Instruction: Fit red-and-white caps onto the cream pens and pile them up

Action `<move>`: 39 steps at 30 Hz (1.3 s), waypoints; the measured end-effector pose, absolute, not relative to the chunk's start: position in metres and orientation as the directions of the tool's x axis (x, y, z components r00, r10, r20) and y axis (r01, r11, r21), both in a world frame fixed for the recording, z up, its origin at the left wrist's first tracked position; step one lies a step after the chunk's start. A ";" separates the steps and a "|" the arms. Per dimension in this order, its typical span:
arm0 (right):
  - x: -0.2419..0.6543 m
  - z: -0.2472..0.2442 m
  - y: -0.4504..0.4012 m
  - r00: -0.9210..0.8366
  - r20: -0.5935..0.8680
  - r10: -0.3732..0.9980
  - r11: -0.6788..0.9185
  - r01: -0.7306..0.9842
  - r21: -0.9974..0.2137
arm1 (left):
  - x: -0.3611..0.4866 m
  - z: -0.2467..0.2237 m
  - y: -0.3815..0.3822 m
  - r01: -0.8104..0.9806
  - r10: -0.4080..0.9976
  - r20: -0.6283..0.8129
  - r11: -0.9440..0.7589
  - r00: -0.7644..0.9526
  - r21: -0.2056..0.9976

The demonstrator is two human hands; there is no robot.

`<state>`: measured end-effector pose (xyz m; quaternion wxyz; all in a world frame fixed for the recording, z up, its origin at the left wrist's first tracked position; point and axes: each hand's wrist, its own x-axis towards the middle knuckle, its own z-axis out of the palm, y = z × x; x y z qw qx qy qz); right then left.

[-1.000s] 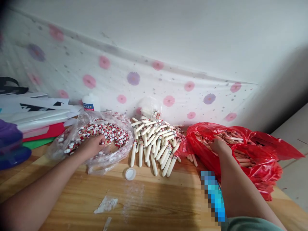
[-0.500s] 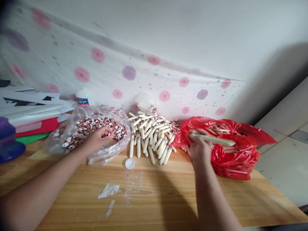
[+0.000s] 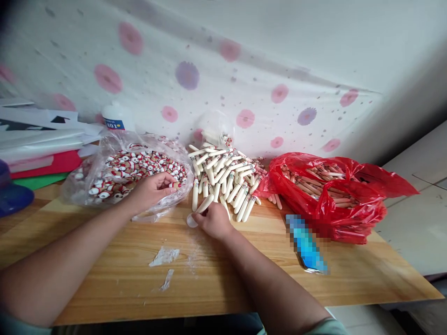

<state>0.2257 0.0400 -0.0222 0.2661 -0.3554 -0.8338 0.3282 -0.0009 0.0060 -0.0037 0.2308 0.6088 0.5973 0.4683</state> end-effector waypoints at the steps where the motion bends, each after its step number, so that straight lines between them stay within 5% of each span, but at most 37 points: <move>1: 0.226 -0.023 0.040 -0.618 0.204 0.759 0.542 0.426 -0.724 | 0.000 -0.003 0.006 0.512 0.941 0.302 -0.185 -0.156 0.839; 16: 0.226 -0.025 0.044 -0.649 0.215 0.729 0.552 0.373 -0.746 | 0.009 0.004 0.000 0.372 0.970 0.234 -0.196 -0.060 0.907; 27: 0.225 -0.025 0.040 -0.630 0.218 0.746 0.524 0.351 -0.776 | 0.014 0.004 0.000 0.547 0.959 0.252 -0.144 -0.127 0.825; 33: 0.227 -0.017 0.042 -0.479 0.179 0.859 0.179 -0.047 -0.983 | 0.017 0.007 -0.002 0.598 0.957 0.289 -0.212 -0.033 0.773; 39: 0.228 -0.005 0.037 -0.368 0.149 0.918 0.001 -0.372 -0.928 | 0.036 0.007 -0.012 0.730 0.935 0.308 -0.332 0.174 0.597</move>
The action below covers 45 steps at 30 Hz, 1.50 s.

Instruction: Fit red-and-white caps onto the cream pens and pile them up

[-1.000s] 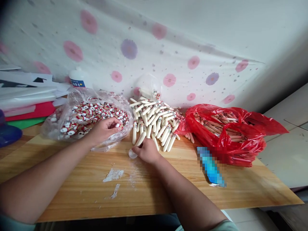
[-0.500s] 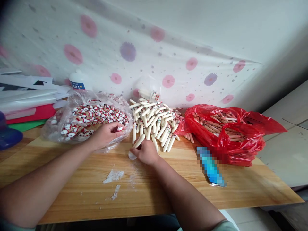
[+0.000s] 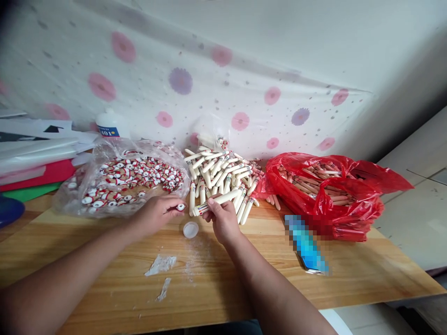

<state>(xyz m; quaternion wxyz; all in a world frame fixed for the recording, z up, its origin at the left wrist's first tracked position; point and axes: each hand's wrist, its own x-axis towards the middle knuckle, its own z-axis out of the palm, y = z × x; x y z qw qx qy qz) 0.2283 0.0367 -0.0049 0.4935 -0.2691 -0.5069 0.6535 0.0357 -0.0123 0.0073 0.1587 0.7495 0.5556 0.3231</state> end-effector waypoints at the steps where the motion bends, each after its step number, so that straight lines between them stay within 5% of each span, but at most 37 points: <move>1: 0.228 -0.005 0.036 -0.360 0.154 0.920 0.001 -0.391 -0.920 | 0.039 0.006 -0.014 0.748 0.943 0.280 -0.316 0.179 0.584; 8: 0.227 -0.012 0.037 -0.349 0.244 0.905 0.096 -0.391 -0.915 | 0.052 0.006 -0.016 0.796 0.953 0.244 -0.285 0.177 0.533; 16: 0.228 -0.013 0.035 -0.352 0.335 0.874 0.290 -0.178 -0.941 | 0.054 0.009 -0.018 0.811 0.936 0.275 -0.333 0.221 0.481; 21: 0.229 -0.014 0.028 -0.372 0.497 0.784 0.531 -0.014 -0.848 | 0.051 0.007 -0.019 0.843 0.933 0.237 -0.349 0.271 0.410; 29: 0.220 -0.019 0.019 -0.357 0.584 0.729 0.645 0.075 -0.760 | 0.054 0.005 -0.025 0.828 0.923 0.256 -0.373 0.287 0.419; 33: 0.219 -0.016 0.018 -0.317 0.562 0.764 0.600 0.031 -0.799 | 0.051 0.007 -0.022 0.804 0.931 0.304 -0.334 0.202 0.491; 37: 0.236 -0.010 0.031 -0.389 0.402 0.829 0.353 -0.195 -0.915 | 0.037 0.006 -0.013 0.802 0.943 0.305 -0.286 0.137 0.525; 40: 0.255 0.004 0.058 -0.246 0.374 0.894 0.297 -0.298 -0.907 | 0.019 0.002 -0.005 0.830 0.954 0.298 -0.161 -0.007 0.534; 43: 0.266 0.022 0.099 -0.003 0.453 0.891 0.448 -0.151 -0.881 | -0.008 0.001 0.003 0.883 0.929 0.332 -0.012 -0.164 0.469; 45: 0.267 0.032 0.130 0.007 0.499 0.867 0.496 0.083 -0.864 | -0.030 0.000 0.009 0.924 0.901 0.377 0.062 -0.213 0.376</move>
